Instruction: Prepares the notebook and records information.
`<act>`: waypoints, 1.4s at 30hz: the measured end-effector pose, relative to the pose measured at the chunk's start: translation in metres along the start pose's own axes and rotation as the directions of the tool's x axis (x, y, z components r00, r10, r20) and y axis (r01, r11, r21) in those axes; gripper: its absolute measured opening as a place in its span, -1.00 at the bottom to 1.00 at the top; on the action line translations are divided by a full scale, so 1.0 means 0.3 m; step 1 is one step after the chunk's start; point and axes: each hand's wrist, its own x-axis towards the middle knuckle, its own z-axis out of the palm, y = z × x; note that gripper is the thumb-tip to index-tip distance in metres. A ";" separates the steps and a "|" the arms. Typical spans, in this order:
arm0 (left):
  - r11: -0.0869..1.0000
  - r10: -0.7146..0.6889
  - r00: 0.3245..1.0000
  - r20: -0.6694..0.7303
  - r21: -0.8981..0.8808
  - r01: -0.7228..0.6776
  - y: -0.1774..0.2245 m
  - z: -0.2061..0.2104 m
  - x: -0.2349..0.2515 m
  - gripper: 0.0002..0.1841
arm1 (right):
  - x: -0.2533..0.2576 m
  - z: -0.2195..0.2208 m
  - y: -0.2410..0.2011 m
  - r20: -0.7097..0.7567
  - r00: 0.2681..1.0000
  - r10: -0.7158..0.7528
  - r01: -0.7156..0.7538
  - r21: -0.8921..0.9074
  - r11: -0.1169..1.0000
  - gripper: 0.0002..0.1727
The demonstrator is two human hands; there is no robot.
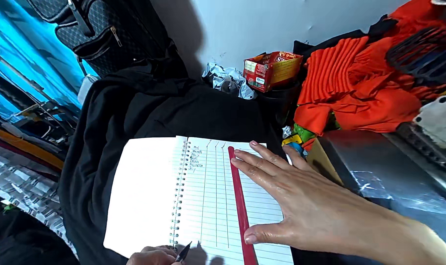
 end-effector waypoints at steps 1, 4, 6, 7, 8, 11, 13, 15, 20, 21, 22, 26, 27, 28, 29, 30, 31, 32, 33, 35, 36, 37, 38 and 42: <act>1.000 0.001 1.000 0.004 0.004 -0.001 -0.001 -0.001 -0.001 -0.93 | 0.001 -0.002 -0.001 0.009 1.000 0.005 -0.005 0.002 1.000 0.34; 1.000 0.003 1.000 0.015 0.016 -0.003 -0.003 -0.002 -0.003 -0.92 | -0.003 -0.003 0.001 0.028 0.999 0.022 -0.023 0.045 0.999 0.34; 1.000 0.000 1.000 0.012 0.024 0.000 -0.003 -0.001 -0.002 -0.92 | -0.007 -0.003 0.006 0.029 0.999 0.031 -0.033 0.067 0.997 0.35; 1.000 -0.002 1.000 0.007 0.029 0.002 -0.002 0.000 -0.001 -0.93 | -0.009 -0.004 0.007 0.038 0.998 0.040 -0.043 0.075 0.996 0.36; 0.999 -0.003 1.000 0.004 0.035 0.003 -0.002 0.001 -0.001 -0.92 | -0.012 -0.005 0.008 0.040 0.998 0.045 -0.048 0.075 0.996 0.36; 0.999 -0.003 1.000 0.003 0.048 0.003 -0.001 0.002 0.001 -0.92 | -0.013 -0.001 0.008 0.017 0.999 0.037 -0.038 0.052 0.998 0.35; 0.999 -0.002 1.000 0.005 0.052 0.001 -0.001 0.002 0.002 -0.92 | -0.012 -0.004 0.005 0.027 0.999 0.043 -0.044 0.051 0.998 0.35; 0.999 0.001 1.000 0.008 0.054 -0.002 -0.002 0.001 0.002 -0.92 | -0.010 -0.005 0.005 0.030 0.999 0.043 -0.044 0.047 0.998 0.34; 0.998 -0.009 1.000 0.005 0.062 0.009 0.001 0.002 0.004 -0.92 | -0.009 -0.004 0.010 0.013 1.000 0.016 -0.016 0.026 1.000 0.34; 0.998 -0.012 1.000 0.003 0.065 0.012 0.001 0.002 0.005 -0.91 | -0.008 -0.005 0.007 0.015 1.000 0.020 -0.020 0.026 0.999 0.33; 0.998 -0.012 1.000 0.004 0.067 0.012 0.001 0.002 0.005 -0.91 | -0.006 -0.008 0.005 0.025 0.999 0.029 -0.030 0.027 0.999 0.33; 0.998 -0.013 1.000 0.003 0.060 0.013 0.001 0.001 0.007 -0.92 | 0.000 -0.030 -0.011 0.110 0.991 0.072 -0.075 0.019 0.997 0.35; 0.998 -0.013 1.000 0.002 0.060 0.013 0.001 0.002 0.008 -0.92 | 0.002 -0.035 -0.014 0.132 0.988 0.081 -0.085 0.028 0.996 0.35; 0.998 -0.012 1.000 0.001 0.058 0.012 0.002 0.003 0.008 -0.92 | 0.003 -0.040 -0.017 0.147 0.985 0.091 -0.098 0.038 0.995 0.35; 0.998 -0.008 1.000 0.001 0.056 0.008 0.002 0.003 0.008 -0.92 | 0.004 -0.045 -0.020 0.167 0.981 0.104 -0.113 0.044 0.993 0.35; 0.998 -0.005 1.000 0.000 0.056 0.005 0.002 0.004 0.008 -0.92 | 0.005 -0.050 -0.023 0.187 0.976 0.115 -0.125 0.043 0.991 0.35; 0.998 -0.002 1.000 -0.001 0.057 0.002 0.002 0.005 0.008 -0.92 | 0.006 -0.054 -0.025 0.204 0.971 0.122 -0.133 0.042 0.990 0.36; 0.998 -0.004 1.000 -0.004 0.062 0.004 0.004 0.006 0.007 -0.91 | 0.008 -0.055 -0.026 0.208 0.970 0.124 -0.135 0.041 0.990 0.35; 0.998 -0.006 1.000 -0.007 0.069 0.007 0.006 0.007 0.007 -0.91 | 0.008 -0.054 -0.026 0.203 0.972 0.122 -0.133 0.040 0.990 0.35; 0.997 -0.008 1.000 -0.008 0.076 0.008 0.008 0.007 0.005 -0.91 | 0.009 -0.053 -0.025 0.203 0.972 0.118 -0.130 0.047 0.990 0.35; 0.997 -0.007 1.000 -0.006 0.076 0.007 0.008 0.007 0.005 -0.91 | 0.009 -0.055 -0.025 0.206 0.972 0.117 -0.129 0.048 0.990 0.36; 0.997 -0.005 1.000 -0.005 0.075 0.005 0.007 0.008 0.004 -0.91 | 0.009 -0.056 -0.024 0.205 0.972 0.116 -0.128 0.044 0.991 0.36; 0.997 -0.003 1.000 -0.006 0.076 0.004 0.007 0.009 0.004 -0.91 | 0.009 -0.056 -0.025 0.203 0.972 0.117 -0.128 0.043 0.991 0.36; 0.996 -0.001 1.000 -0.014 0.087 0.002 0.007 0.012 0.005 -0.91 | 0.008 -0.058 -0.033 0.196 0.971 0.139 -0.149 0.040 0.988 0.35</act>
